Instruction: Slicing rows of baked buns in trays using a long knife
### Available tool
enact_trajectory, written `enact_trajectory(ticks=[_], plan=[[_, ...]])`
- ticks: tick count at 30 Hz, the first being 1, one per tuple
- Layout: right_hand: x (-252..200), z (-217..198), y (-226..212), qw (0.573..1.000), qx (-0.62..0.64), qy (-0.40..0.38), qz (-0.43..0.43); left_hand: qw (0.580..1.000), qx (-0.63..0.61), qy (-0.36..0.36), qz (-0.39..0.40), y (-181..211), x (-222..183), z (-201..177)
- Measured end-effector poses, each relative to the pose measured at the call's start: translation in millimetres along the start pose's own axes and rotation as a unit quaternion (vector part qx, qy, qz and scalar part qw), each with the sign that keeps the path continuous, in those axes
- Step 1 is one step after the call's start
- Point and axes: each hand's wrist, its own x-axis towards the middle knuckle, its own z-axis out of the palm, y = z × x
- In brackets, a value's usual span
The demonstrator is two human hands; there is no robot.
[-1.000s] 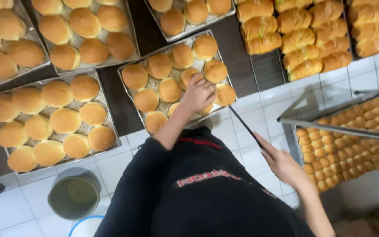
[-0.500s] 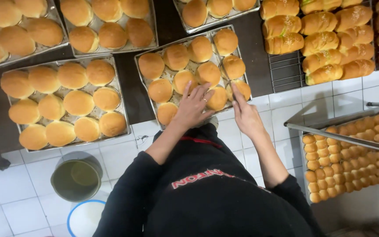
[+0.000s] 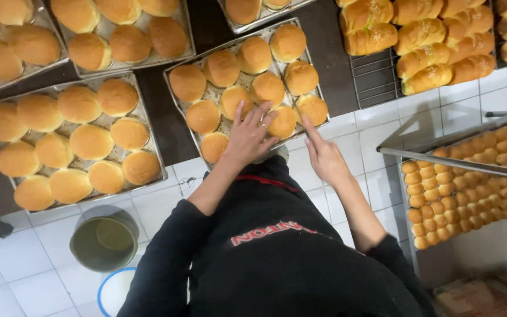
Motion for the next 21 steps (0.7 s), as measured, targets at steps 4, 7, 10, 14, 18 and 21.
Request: enact_trajectory(ticks=[4, 7, 10, 14, 18, 21], plan=[[-88.3, 14.0, 46.1, 0.996, 0.019, -0.025, 0.078, 1.000, -0.004, 0.003, -0.010, -0.8, 0.9, 3.6], [-142.5, 23.6, 84.3, 0.987, -0.006, -0.065, 0.146, 1.000, -0.004, 0.005, -0.011, 1.6, 1.3, -4.4], [-159.3, -1.5, 67.0, 0.969, 0.036, -0.099, 0.224, 1.000, 0.017, -0.022, 0.000, 4.0, 6.2, -21.5], [-105.4, -11.7, 29.1, 0.997, 0.034, 0.012, 0.066, 0.994, -0.007, 0.105, 0.009, -21.4, 31.9, -29.9], [-22.9, -14.5, -45.4, 0.996, 0.024, 0.057, -0.060, 0.979, 0.064, 0.193, -0.033, -80.3, 73.0, -16.1], [-6.3, -4.3, -56.0, 0.997, 0.025, 0.057, -0.048, 0.991, 0.052, 0.046, -0.118, -97.1, 93.2, -13.8]])
